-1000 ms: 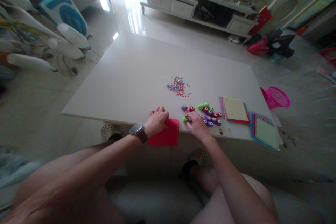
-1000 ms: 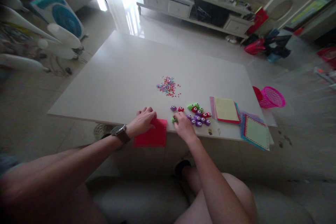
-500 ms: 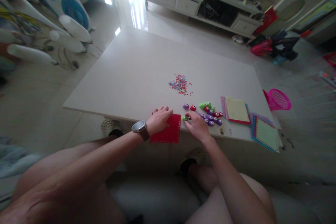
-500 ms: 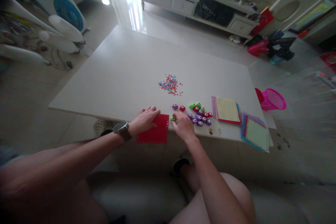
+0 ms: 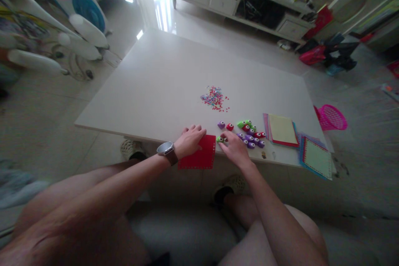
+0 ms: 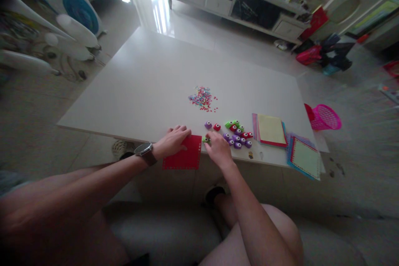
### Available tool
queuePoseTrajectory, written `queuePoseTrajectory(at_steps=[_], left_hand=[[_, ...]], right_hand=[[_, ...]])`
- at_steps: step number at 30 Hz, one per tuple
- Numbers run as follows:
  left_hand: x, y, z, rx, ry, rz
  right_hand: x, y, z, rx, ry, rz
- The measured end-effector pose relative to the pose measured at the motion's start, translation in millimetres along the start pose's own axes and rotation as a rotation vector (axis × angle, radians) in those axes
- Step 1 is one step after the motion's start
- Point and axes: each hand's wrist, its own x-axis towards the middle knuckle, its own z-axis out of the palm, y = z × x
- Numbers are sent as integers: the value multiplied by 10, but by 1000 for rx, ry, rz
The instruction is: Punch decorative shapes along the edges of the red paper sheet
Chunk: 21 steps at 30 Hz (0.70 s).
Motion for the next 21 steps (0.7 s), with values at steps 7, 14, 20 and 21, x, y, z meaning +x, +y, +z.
queuePoseTrajectory(at_steps=[7,14,20,21], left_hand=[[-1,12,0,3,-3,0],[-4,-6,21,0,9,6],[-7,-8,13,1,4,6],[-7,-8,13,1,7,6]], right_hand=[[3,1,3,2,-10,-11],[5,9,9,12,-17,0],[8,10,-23,10,-2,26],[9,10,-27,16,-3,25]])
